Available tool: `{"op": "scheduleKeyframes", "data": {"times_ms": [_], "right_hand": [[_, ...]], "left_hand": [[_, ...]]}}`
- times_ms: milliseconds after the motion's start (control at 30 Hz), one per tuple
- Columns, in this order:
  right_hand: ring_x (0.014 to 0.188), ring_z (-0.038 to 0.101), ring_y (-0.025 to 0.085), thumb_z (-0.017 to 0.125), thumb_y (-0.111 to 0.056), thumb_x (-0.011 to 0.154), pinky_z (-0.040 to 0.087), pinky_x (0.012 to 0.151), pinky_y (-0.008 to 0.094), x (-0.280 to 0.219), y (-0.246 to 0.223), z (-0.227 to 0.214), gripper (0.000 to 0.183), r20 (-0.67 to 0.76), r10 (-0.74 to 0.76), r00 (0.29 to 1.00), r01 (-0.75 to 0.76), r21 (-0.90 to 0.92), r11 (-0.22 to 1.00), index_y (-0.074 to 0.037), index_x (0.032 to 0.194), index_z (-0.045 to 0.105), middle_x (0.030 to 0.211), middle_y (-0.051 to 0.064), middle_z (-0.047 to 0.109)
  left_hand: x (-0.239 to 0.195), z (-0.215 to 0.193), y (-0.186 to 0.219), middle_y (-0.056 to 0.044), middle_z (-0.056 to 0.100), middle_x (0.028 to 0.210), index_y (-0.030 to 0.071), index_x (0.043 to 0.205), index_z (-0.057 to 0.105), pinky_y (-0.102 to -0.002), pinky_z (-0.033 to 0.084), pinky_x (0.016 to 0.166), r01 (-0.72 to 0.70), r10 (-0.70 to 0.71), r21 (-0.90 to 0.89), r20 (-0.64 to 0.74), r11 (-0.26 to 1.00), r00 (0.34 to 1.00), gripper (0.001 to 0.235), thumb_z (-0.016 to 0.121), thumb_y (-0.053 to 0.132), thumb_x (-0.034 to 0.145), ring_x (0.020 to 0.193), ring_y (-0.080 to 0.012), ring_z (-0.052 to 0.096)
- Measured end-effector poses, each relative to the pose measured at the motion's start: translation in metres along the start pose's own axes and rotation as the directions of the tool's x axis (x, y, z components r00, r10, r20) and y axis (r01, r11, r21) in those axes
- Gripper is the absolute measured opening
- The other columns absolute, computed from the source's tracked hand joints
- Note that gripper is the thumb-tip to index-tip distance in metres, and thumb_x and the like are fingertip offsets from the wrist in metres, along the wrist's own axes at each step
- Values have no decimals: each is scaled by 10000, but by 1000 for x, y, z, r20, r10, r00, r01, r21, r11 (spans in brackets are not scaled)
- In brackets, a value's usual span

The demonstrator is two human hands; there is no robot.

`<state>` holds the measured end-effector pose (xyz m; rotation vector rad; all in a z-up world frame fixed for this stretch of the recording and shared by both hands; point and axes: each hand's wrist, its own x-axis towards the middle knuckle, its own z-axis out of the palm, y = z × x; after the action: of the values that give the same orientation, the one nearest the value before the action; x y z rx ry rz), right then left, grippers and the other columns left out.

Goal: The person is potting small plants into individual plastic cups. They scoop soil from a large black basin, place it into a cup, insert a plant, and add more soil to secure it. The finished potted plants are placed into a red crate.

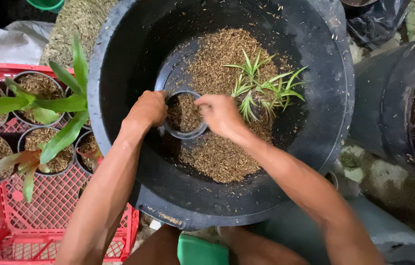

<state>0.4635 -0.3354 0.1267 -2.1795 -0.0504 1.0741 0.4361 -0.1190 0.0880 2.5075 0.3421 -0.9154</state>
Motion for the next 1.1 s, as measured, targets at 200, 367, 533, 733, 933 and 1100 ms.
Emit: {"op": "scheduleKeyframes", "data": {"times_ms": [200,367,533,733,933,1100], "right_hand": [[873,678,211,618,-212,1012,620,741,364,-20,68,8,267,225,-84,971,221,-698,682,-65,1211,719,1203,184,720],[1394,368,573,674,48,813,503,999,571,-38,114,70,526,529,-78,845,496,-722,483,-117,1312,655,1557,277,395],[1088,724,297,618,-88,967,613,961,402,-35,94,47,179,512,-107,853,398,-502,768,-50,1086,746,1216,176,709],[966,730,189,719,-216,892,590,910,425,-34,31,1,231,304,-279,911,340,-170,925,-101,1084,774,1095,107,774],[1064,623,471,495,-162,1038,542,909,598,-16,-4,1,401,-3,-150,989,150,-49,987,-120,1408,643,1460,130,630],[1464,417,282,401,-271,1033,334,1213,475,5,4,-5,525,-92,-75,993,97,277,956,-100,1529,410,1602,121,402]], "left_hand": [[-9,-3,5,-293,690,1105,92,1244,678,-506,558,924,-58,52,-62,-92,996,994,332,692,208,934,1056,-464,673],[-26,-9,12,-249,665,1132,40,1152,681,-514,557,858,-396,333,-63,-428,916,840,319,755,129,855,998,-458,667],[-34,-15,22,-189,659,1067,83,1118,708,-494,548,837,-559,514,13,-413,829,752,329,762,81,793,976,-423,657],[-31,-11,12,-212,680,1028,51,1128,714,-499,548,866,-456,344,-62,-568,888,748,239,716,89,892,985,-426,662],[-20,4,1,-288,711,977,79,1105,746,-506,567,887,-136,87,-127,-334,983,939,202,651,141,939,947,-471,695],[-10,15,-4,-304,707,964,114,1125,760,-515,570,862,-104,60,-129,-307,986,950,267,634,76,894,932,-478,694]]}}
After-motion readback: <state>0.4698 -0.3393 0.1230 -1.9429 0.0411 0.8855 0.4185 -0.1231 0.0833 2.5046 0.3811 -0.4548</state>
